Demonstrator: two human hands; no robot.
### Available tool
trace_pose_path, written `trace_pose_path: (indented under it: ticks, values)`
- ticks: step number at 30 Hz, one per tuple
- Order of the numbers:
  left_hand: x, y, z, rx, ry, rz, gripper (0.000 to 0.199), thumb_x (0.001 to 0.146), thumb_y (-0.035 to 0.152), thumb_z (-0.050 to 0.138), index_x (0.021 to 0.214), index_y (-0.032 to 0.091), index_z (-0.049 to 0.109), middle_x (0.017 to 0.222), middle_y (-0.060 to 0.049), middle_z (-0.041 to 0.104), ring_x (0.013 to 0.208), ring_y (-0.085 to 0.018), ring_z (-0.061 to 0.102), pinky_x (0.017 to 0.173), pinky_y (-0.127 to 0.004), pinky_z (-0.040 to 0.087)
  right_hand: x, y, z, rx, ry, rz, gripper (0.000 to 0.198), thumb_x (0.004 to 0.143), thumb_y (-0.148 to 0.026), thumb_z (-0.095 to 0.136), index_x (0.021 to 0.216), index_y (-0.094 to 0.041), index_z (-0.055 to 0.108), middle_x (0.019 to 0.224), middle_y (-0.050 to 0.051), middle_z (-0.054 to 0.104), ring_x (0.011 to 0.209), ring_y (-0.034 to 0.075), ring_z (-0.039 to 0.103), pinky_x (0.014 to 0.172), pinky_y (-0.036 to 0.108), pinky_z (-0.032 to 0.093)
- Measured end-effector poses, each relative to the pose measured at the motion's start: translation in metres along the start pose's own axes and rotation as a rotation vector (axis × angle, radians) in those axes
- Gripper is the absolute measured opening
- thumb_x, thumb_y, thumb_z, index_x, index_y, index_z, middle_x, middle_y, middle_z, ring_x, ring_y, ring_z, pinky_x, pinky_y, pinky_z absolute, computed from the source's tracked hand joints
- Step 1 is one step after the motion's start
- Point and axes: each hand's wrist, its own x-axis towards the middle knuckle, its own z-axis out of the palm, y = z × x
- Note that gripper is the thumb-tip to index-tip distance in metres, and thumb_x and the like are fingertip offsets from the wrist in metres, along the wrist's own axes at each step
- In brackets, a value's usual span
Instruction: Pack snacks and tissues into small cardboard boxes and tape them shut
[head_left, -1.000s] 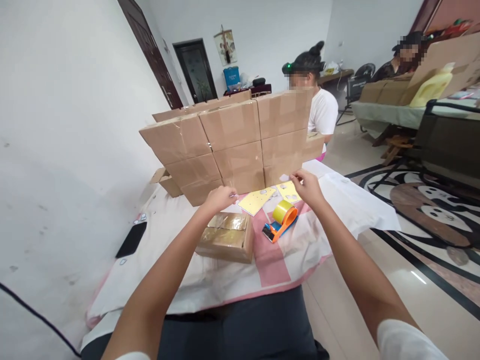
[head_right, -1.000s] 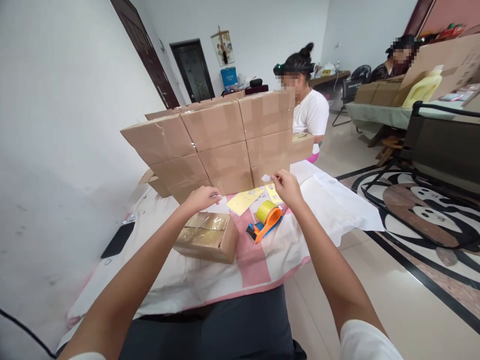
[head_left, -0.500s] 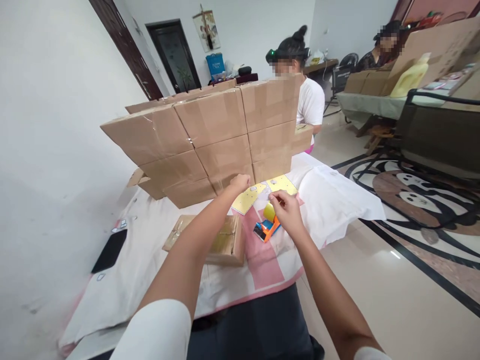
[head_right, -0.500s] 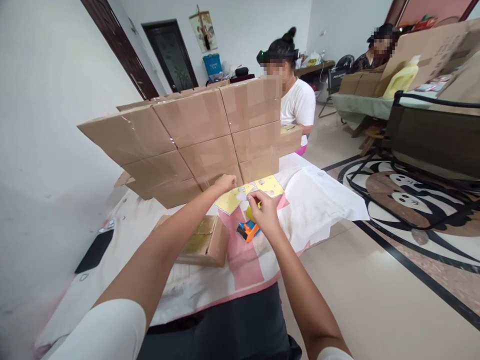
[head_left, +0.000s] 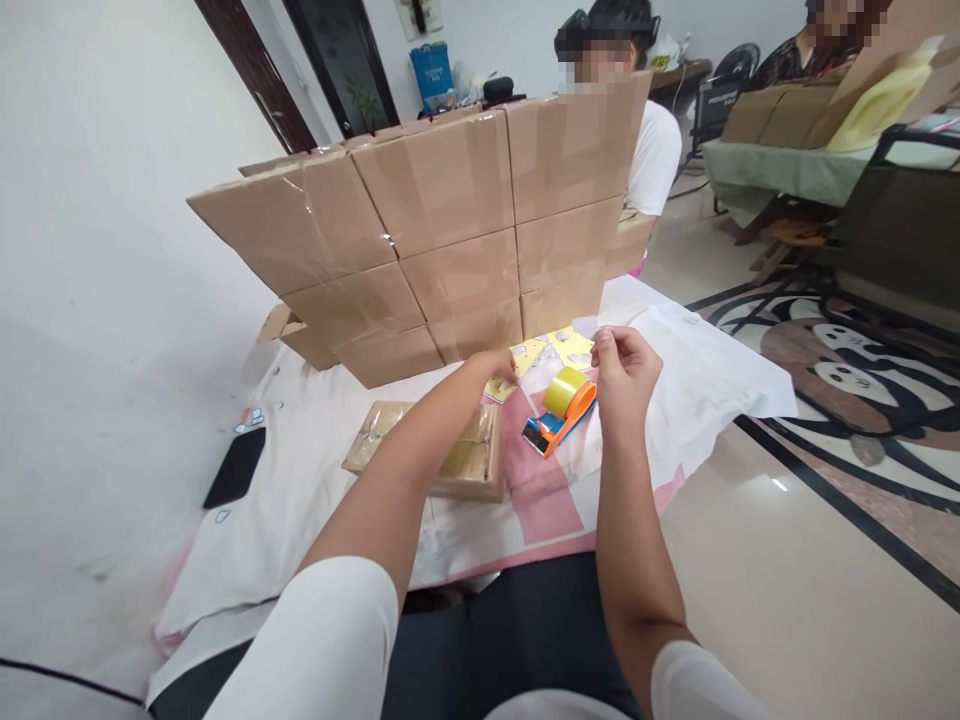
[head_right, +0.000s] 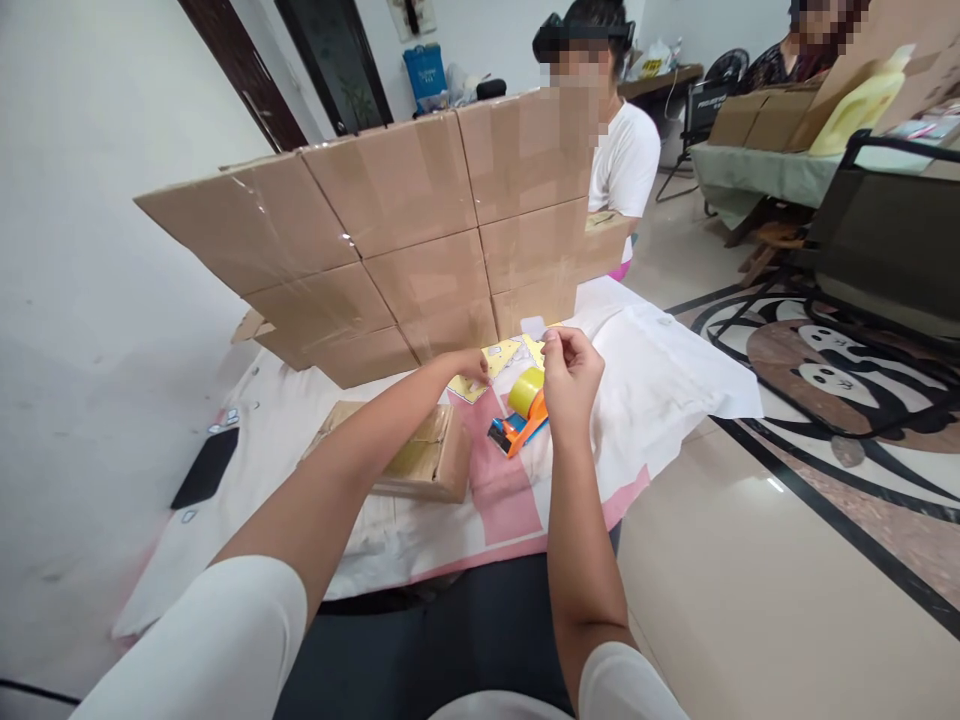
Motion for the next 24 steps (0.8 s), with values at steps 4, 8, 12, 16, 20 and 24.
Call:
trace_pose_path:
  ticks: [4,8,12,16,20,24]
  values:
    - [-0.001,0.000,-0.006,0.063,0.134,-0.010,0.037,0.097,0.038,0.063,0.128,0.018,0.060,0.131,-0.011,0.062,0.113,-0.024,0.064,0.095,-0.045,0.057,-0.007,0.003,0.005,-0.003,-0.021,0.023,0.025,0.087,-0.041,0.067,0.080,-0.018,0.066,0.066,-0.002,0.059,0.058,0.010,0.053,0.060,0.026,0.046]
    - [0.005,0.003,-0.008,0.119,0.225,-0.046,0.039,0.097,0.038,0.064,0.129,0.017,0.060,0.131,-0.011,0.061,0.114,-0.025,0.063,0.096,-0.047,0.057,-0.011,0.007,0.015,0.007,-0.071,0.024,0.023,0.088,-0.040,0.067,0.080,-0.018,0.067,0.068,-0.002,0.060,0.059,0.010,0.053,0.060,0.025,0.045]
    - [0.015,0.002,-0.004,0.116,0.152,-0.052,0.039,0.097,0.038,0.063,0.129,0.016,0.059,0.130,-0.011,0.062,0.113,-0.024,0.064,0.095,-0.046,0.057,-0.020,0.015,0.022,0.015,-0.113,0.050,0.025,0.091,-0.044,0.065,0.082,-0.020,0.067,0.068,-0.002,0.059,0.059,0.011,0.053,0.059,0.026,0.046]
    - [0.023,-0.006,-0.008,0.104,0.022,-0.060,0.034,0.088,0.039,0.074,0.116,0.021,0.069,0.119,-0.007,0.069,0.107,-0.023,0.067,0.094,-0.039,0.055,-0.035,0.023,0.024,0.074,-0.144,0.116,0.027,0.090,-0.046,0.067,0.082,-0.020,0.066,0.068,-0.003,0.057,0.058,0.010,0.051,0.057,0.025,0.044]
    - [0.026,-0.010,-0.014,0.113,-0.011,-0.022,0.045,0.070,0.040,0.084,0.112,0.025,0.074,0.114,-0.005,0.074,0.109,-0.027,0.067,0.095,-0.033,0.050,-0.042,0.021,0.019,0.108,-0.157,0.155,0.028,0.092,-0.046,0.067,0.081,-0.021,0.065,0.068,-0.003,0.056,0.060,0.010,0.052,0.057,0.025,0.044]
    - [0.026,-0.005,-0.012,0.107,-0.034,0.013,0.061,0.063,0.049,0.087,0.116,0.023,0.073,0.112,-0.007,0.074,0.106,-0.028,0.067,0.093,-0.031,0.050,-0.041,0.020,0.012,0.060,-0.124,0.149,0.027,0.094,-0.047,0.064,0.084,-0.021,0.064,0.067,-0.003,0.055,0.061,0.011,0.054,0.058,0.025,0.045]
